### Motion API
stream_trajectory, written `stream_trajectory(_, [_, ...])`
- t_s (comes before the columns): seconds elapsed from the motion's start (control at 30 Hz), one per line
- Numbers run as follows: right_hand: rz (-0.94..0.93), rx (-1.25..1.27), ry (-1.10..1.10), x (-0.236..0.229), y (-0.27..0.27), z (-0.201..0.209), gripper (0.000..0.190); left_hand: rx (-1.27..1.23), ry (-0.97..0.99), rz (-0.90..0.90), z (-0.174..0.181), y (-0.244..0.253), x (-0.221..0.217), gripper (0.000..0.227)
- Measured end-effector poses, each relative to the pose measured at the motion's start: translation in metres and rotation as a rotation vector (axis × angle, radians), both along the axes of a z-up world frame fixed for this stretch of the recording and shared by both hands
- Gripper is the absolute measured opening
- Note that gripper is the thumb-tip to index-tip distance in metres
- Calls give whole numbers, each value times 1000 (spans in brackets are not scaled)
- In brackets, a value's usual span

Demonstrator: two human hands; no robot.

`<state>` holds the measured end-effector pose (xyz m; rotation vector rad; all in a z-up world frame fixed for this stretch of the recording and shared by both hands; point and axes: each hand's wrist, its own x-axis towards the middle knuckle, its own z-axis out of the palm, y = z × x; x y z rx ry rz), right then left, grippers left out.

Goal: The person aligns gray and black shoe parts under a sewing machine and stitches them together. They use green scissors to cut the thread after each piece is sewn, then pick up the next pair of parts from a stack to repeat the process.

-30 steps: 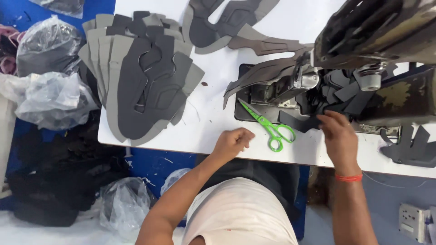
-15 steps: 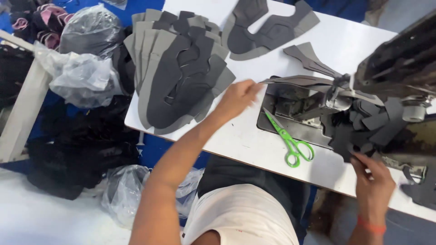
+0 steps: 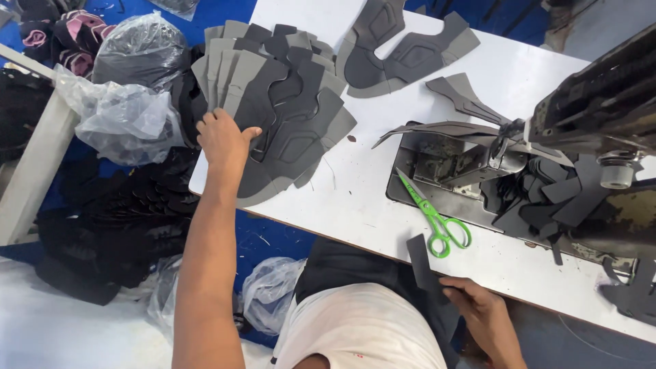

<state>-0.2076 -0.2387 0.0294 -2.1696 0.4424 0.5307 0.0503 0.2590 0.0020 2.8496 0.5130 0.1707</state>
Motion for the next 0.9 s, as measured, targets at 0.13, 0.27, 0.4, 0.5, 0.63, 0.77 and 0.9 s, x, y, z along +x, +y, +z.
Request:
stream_trajectory(0.13, [34,180,-103,3,20,-6,22,51,-44,30,10,1,0,80])
stream_trajectory(0.27, [154,352,-209,13,49,1,21,-286,-233,-89,51,0,-13,58])
stream_trajectory(0.4, [238,382,-100,23,78,17,21,-742,-228,-177,140,-17,-52,31])
stream_trajectory(0.5, [342,503,-80,29,95,24,26,-996,-241,-204,160,-26,-84,29])
stream_trajectory(0.63, [439,494,-163,29,91,9,36,-975,-181,-210,157,-63,-111,32])
stream_trajectory(0.77, [23,618,-371,-18,21,-138,46,-1344,-34,-434,84,-129,-129,38])
stream_trajectory(0.9, [-420,626,-592,-5,28,-11,20,-1829,151,-665,40,-203,-142,49])
